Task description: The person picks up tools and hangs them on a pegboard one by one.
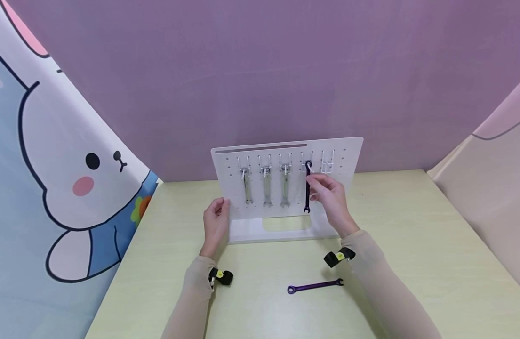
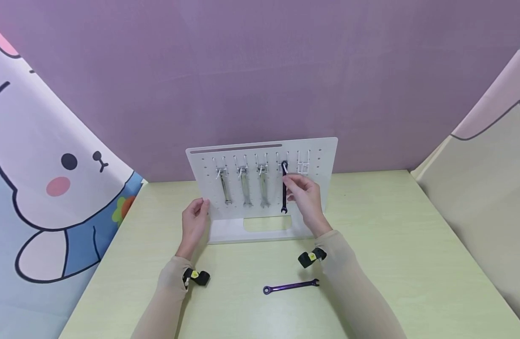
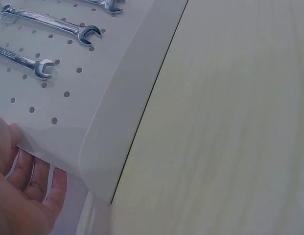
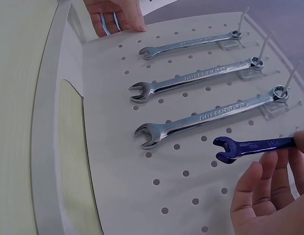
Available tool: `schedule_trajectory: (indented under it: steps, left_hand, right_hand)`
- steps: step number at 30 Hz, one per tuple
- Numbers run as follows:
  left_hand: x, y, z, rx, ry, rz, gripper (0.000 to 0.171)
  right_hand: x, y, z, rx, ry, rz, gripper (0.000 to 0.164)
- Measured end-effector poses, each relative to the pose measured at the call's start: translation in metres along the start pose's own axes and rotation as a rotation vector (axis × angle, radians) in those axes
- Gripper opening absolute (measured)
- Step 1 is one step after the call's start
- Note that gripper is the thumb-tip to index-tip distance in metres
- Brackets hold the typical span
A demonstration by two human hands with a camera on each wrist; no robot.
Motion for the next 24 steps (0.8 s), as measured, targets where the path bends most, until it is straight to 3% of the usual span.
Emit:
schedule_trajectory:
  steps: [13, 20, 24]
  left_hand:
    - [0.0006, 0.0002, 0.0000, -0.001, -0.004, -0.006, 0.027]
    - [0.0010, 0.0004, 0.0019, 0.004, 0.007, -0.003, 0.027]
    - [0.0012, 0.0006, 0.0021, 0.002, 0.017, 0.001, 0.027]
  right_hand:
    - [0.0033, 0.0015, -0.0013, -0.039, -0.018, -0.001, 0.014]
    - [0.0038, 0.0012, -0.0034, -0.093, -0.061, -0.016, 0.004]
    - [0.0042, 0.0002, -0.0056, -0.160, -0.111, -0.040, 0.018]
Point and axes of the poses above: each hand's wrist, its own x-axis towards the middle knuckle, its own y-axis out of the palm, z = x × y, the point moved 1 cm from there along x, towards the middle knuckle, and after that the axes turned 4 degrees about x, right-handed, at the moved point
